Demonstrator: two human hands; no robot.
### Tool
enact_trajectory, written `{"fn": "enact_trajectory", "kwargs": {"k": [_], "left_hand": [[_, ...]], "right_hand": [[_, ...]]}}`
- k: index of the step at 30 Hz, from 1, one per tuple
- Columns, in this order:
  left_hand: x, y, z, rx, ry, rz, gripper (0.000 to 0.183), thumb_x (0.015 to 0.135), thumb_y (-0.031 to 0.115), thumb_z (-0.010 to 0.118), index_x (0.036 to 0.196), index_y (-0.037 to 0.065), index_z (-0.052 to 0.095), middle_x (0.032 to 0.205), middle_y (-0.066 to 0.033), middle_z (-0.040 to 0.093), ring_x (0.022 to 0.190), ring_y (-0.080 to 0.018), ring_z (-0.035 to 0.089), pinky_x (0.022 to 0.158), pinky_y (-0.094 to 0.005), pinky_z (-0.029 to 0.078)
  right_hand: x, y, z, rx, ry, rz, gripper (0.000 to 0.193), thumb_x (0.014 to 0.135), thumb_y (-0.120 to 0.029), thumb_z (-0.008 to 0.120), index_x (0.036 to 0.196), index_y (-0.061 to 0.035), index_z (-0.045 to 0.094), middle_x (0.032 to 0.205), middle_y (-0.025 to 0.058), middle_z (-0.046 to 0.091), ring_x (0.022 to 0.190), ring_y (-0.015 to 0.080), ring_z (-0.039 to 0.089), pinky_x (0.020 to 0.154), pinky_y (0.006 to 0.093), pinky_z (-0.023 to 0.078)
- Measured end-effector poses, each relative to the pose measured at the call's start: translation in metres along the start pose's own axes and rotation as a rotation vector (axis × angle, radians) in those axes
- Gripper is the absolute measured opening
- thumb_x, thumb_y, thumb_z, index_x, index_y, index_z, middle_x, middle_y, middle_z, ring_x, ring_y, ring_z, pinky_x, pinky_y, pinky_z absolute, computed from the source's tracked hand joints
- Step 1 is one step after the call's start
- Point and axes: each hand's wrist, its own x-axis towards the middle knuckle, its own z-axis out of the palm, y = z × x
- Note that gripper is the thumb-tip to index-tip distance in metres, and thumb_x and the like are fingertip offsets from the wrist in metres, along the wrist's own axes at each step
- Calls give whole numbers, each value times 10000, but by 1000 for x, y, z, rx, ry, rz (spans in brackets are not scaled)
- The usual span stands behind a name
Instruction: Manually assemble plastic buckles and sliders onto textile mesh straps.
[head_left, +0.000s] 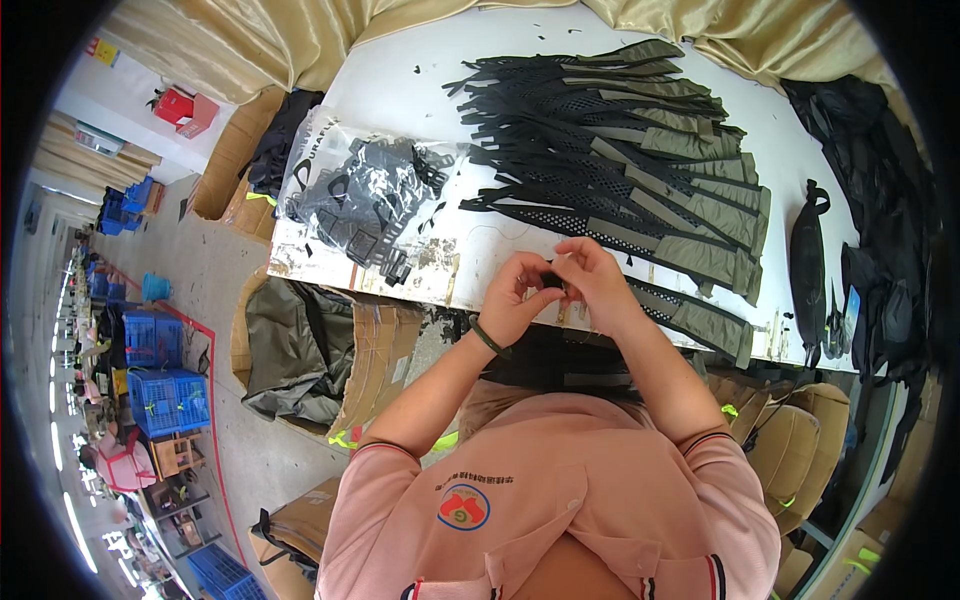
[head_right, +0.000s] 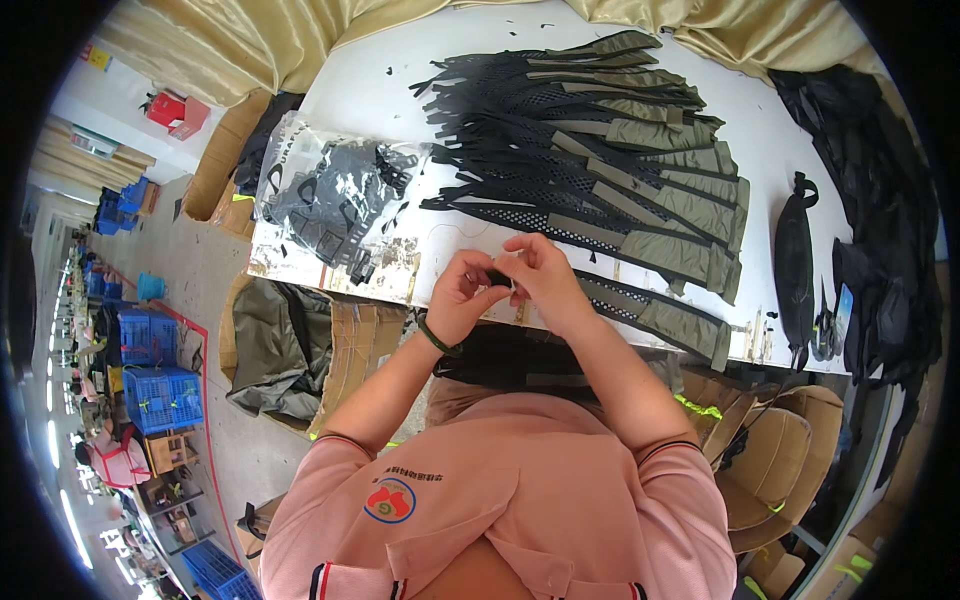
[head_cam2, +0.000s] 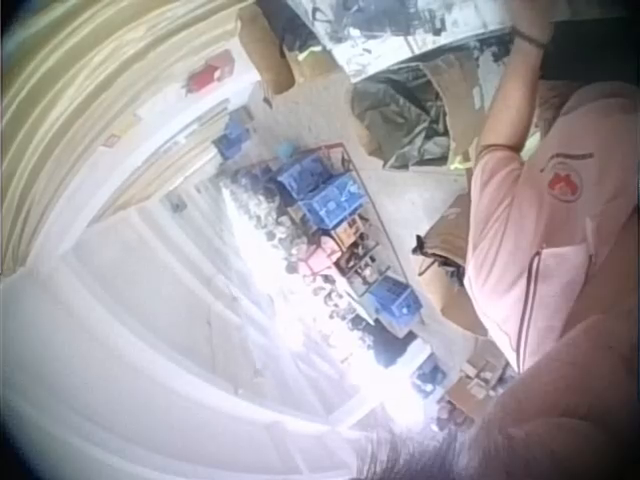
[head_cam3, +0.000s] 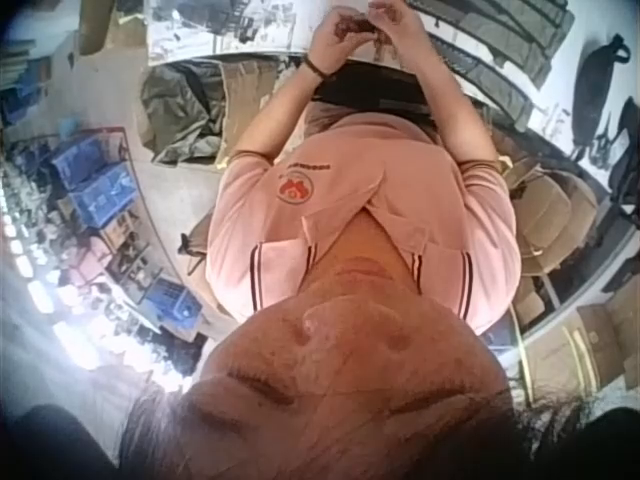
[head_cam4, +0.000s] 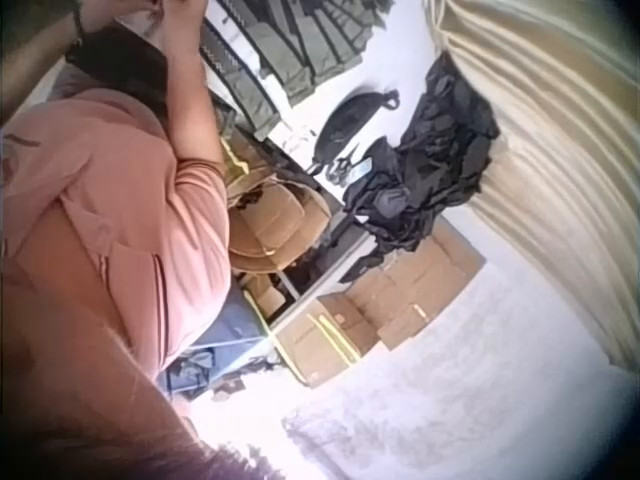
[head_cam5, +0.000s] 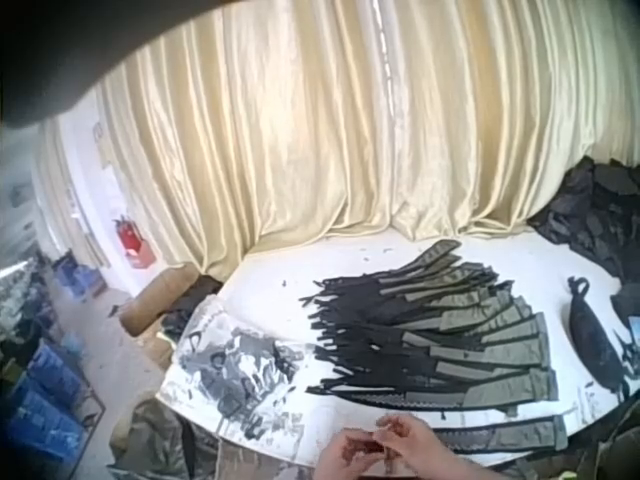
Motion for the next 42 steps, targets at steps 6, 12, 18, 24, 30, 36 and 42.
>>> {"fn": "enact_trajectory", "kwargs": {"k": [6,12,18,24,30,36,42], "left_hand": [[-8,-4,-7,241,-167,49,234,801,-23,640,982,50,512,896,-6,528,755,-92,528,670,-215,449],[-45,28,-50,-100,-170,-603,243,802,49,662,1009,37,535,883,-37,516,742,-105,532,624,-221,453],[-8,27,-73,1069,-47,84,409,734,133,709,1110,87,553,1064,-155,521,952,-323,535,803,-373,455],[72,-9,-72,1428,-165,417,333,709,110,695,1028,90,601,1146,-132,518,1147,-337,430,971,-440,327],[67,6,-74,1216,-445,170,114,800,131,629,886,57,633,756,-101,623,704,-242,606,677,-344,479],[40,15,-72,796,-402,-335,93,836,83,616,887,6,626,679,-61,609,585,-119,561,555,-257,456],[27,18,-45,399,-327,-377,79,848,34,598,918,3,580,726,-35,611,597,-89,556,556,-229,463]], "right_hand": [[1,-9,-3,-316,-120,43,190,876,-197,583,893,-11,613,800,12,585,689,70,512,603,228,426],[19,-18,-46,-1140,221,-617,135,780,-115,642,898,-50,636,762,72,575,741,220,556,654,334,454],[31,-3,-87,-1534,406,-681,238,680,-122,693,910,-102,632,879,56,522,907,251,487,748,359,371],[13,-12,-84,-1484,204,-682,162,693,-89,678,823,-78,582,794,83,585,808,264,548,749,370,389],[-38,-52,-115,-1077,15,-295,213,719,-63,685,900,-26,578,853,129,632,838,334,596,735,365,467],[-48,-48,-128,-1582,157,-156,308,680,-59,704,974,-34,616,978,141,620,951,348,568,822,388,450],[0,4,-8,-726,-243,-420,343,807,-117,621,1129,-23,550,1060,173,598,994,329,566,865,362,442]]}}
